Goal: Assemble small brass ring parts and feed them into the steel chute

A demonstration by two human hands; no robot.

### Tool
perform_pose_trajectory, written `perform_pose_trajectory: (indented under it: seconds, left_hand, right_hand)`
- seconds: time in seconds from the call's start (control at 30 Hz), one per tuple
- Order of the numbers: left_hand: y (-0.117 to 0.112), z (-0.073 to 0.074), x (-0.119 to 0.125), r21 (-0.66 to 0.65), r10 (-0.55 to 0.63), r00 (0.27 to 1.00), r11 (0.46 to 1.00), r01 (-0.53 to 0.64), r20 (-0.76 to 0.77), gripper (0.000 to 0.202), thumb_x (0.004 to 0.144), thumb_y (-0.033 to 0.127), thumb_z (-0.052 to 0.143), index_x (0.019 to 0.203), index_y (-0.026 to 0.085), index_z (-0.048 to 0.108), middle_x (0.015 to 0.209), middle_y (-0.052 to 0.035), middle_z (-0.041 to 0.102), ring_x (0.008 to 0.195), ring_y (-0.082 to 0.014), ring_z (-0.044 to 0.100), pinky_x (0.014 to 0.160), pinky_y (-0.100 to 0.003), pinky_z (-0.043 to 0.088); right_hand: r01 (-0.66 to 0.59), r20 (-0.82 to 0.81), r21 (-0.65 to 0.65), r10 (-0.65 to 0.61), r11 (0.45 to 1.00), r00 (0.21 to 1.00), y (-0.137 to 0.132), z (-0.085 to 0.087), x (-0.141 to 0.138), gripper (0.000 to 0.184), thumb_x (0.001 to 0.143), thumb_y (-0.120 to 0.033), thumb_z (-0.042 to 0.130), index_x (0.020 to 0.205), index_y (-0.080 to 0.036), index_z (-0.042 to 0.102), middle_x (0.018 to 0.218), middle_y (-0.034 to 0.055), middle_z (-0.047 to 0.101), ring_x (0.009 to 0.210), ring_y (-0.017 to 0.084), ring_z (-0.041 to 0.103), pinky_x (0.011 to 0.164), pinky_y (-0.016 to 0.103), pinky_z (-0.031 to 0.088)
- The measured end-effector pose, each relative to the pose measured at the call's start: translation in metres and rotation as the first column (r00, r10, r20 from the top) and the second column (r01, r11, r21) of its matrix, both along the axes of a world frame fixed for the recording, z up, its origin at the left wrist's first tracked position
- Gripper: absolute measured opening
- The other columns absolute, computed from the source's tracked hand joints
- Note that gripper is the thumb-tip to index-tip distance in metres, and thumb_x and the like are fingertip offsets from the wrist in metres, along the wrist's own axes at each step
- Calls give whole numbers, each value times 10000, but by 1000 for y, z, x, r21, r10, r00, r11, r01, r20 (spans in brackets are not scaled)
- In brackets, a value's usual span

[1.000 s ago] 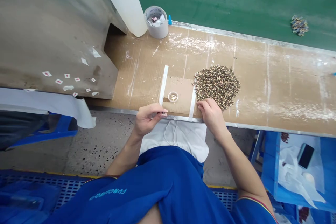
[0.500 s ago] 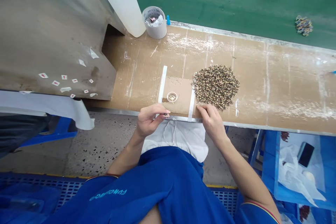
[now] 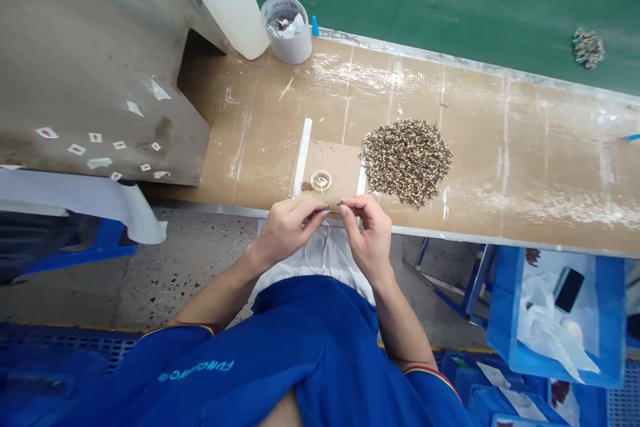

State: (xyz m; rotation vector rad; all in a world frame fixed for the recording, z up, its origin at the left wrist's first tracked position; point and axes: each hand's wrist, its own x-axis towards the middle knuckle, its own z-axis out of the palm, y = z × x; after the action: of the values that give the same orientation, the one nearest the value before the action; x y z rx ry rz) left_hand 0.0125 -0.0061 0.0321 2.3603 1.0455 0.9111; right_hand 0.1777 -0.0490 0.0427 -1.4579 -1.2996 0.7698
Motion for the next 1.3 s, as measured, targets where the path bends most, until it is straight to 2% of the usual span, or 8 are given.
perform_pose_trajectory:
  seconds: [0.07, 0.2, 0.43, 0.67, 0.97, 1.13, 1.3]
  left_hand:
    - [1, 2, 0, 12, -19, 999, 1000, 19, -41, 283, 1048, 266, 427, 855, 153, 601, 742, -28, 681, 672, -152, 638, 633, -261, 466]
    - [2, 5, 4, 1, -45, 997, 999, 45, -64, 319, 1062, 282, 390, 855, 153, 596, 742, -34, 673, 677, -158, 633, 635, -265, 464]
    - [3, 2, 8, -18, -53, 999, 998, 53, -6, 323, 1069, 305, 386, 892, 146, 603, 773, -36, 693, 697, -158, 648, 662, -262, 484]
    - [6, 7, 7, 3, -78, 996, 997, 78, -43, 342, 1062, 288, 402, 820, 149, 598, 734, -37, 667, 686, -159, 620, 637, -260, 453]
    - [6, 16, 1, 67, -127, 985, 989, 135, -116, 333, 1049, 210, 407, 765, 153, 572, 664, -13, 629, 611, -145, 588, 586, -254, 411]
    - [5, 24, -3, 6, -197, 968, 980, 201, -154, 321, 1037, 172, 414, 755, 153, 565, 673, -8, 639, 612, -132, 601, 597, -245, 422]
    - [3, 18, -7, -43, -210, 970, 977, 206, -125, 312, 1041, 196, 424, 788, 146, 598, 700, -23, 670, 635, -140, 626, 607, -252, 450]
  right_hand:
    - [-1, -70, -55, -3, 999, 998, 0, -2, -2, 139, 933, -357, 655, 931, -219, 673, 847, 33, 699, 754, 160, 663, 659, 284, 553]
    - [-16, -111, -100, 4, 995, 994, 1, -6, -1, 182, 910, -402, 682, 910, -220, 687, 840, 38, 707, 750, 165, 664, 660, 293, 556]
    - [-56, -104, -96, 46, 994, 994, 0, -7, 5, 134, 922, -355, 668, 900, -224, 684, 834, 36, 698, 757, 164, 656, 657, 288, 539]
    - [-117, -30, -89, 115, 989, 993, -5, 4, 9, 61, 939, -257, 625, 910, -226, 668, 878, 43, 701, 790, 164, 660, 684, 294, 532]
    - [-194, -168, -77, 179, 978, 969, -9, 1, 5, 126, 966, -286, 596, 856, -227, 602, 829, 22, 639, 738, 145, 610, 645, 272, 481]
    - [-245, -226, -70, 224, 967, 948, -12, 1, 2, 157, 974, -312, 593, 843, -229, 577, 820, 13, 615, 694, 135, 579, 605, 263, 449]
    - [-190, -170, -49, 179, 981, 969, -17, -3, -5, 151, 981, -269, 568, 835, -230, 560, 818, 8, 611, 721, 141, 578, 649, 277, 447]
